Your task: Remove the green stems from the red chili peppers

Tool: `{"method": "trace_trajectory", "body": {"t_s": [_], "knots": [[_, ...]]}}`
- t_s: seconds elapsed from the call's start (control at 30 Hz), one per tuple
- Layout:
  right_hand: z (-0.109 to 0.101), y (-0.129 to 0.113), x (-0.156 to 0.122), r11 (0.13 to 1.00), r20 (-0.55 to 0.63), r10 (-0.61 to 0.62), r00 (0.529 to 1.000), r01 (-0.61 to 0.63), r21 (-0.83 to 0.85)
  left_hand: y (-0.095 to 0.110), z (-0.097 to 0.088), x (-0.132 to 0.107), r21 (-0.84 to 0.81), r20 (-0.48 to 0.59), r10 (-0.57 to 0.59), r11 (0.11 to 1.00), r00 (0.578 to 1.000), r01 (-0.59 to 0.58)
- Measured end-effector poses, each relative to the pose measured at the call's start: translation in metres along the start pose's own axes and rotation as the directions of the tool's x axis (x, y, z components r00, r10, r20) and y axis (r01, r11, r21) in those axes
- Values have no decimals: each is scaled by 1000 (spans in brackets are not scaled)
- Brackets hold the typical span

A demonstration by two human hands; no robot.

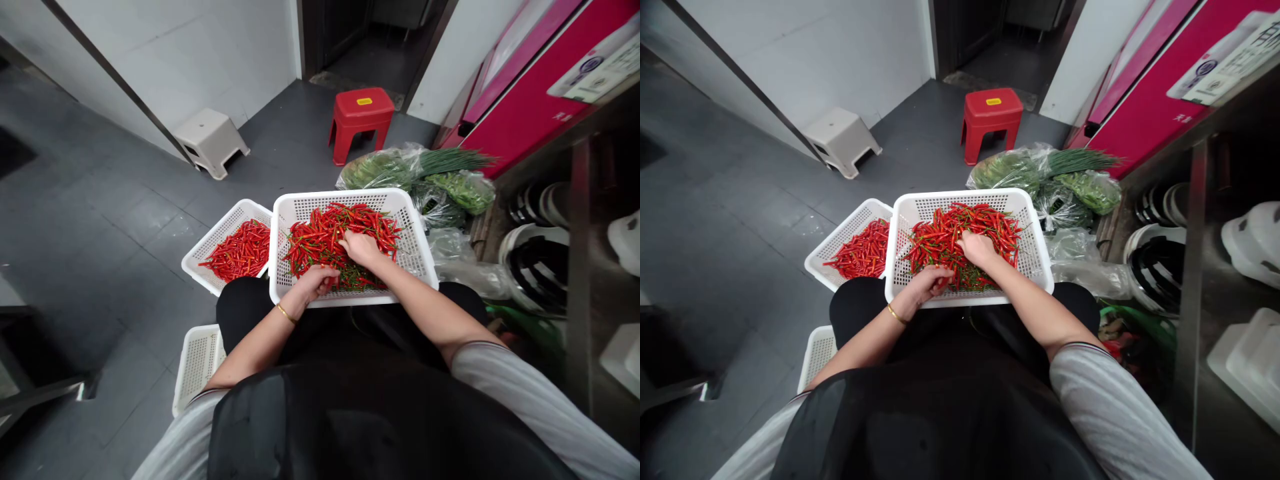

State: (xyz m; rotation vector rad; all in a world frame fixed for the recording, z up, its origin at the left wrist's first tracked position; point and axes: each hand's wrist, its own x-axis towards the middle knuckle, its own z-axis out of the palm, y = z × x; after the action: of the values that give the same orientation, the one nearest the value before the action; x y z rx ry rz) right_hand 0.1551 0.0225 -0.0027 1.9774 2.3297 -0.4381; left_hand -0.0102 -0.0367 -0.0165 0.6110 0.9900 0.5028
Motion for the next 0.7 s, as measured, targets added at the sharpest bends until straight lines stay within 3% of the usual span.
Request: {"method": "trace_trajectory", "body": {"t_s": [0.07,0.17,0.27,0.33,0.4,0.43,0.5,0.57,0.63,0.7], "knots": [[-1,0,25,996,20,72,997,-73,46,7,-7,-4,-110,96,51,993,994,-41],[0,-3,51,986,37,74,997,-78,146,14,-14,-6,-175,177,101,982,979,-69],[-1,1,50,925,73,74,995,-96,367,14,-13,-2,-138,7,149,980,989,-146],[-1,5,32,805,121,44,992,-107,583,11,-9,4,-56,-167,228,969,959,-240],[-1,6,7,697,132,-34,991,-72,714,7,-4,10,61,-224,300,954,927,-294],[1,6,-6,695,104,-73,992,-24,719,6,-1,12,109,-209,309,950,928,-292],[4,2,-26,804,-1,-118,993,96,587,3,3,14,144,-157,244,964,957,-222],[7,-3,-33,929,-87,-148,985,169,330,0,6,13,106,-141,126,988,982,-112],[9,-10,-26,974,-92,-170,981,182,134,-3,5,12,38,-154,62,998,986,-56],[10,-18,-9,987,-49,-145,988,148,64,-3,2,9,-40,-143,88,995,986,-95]]}}
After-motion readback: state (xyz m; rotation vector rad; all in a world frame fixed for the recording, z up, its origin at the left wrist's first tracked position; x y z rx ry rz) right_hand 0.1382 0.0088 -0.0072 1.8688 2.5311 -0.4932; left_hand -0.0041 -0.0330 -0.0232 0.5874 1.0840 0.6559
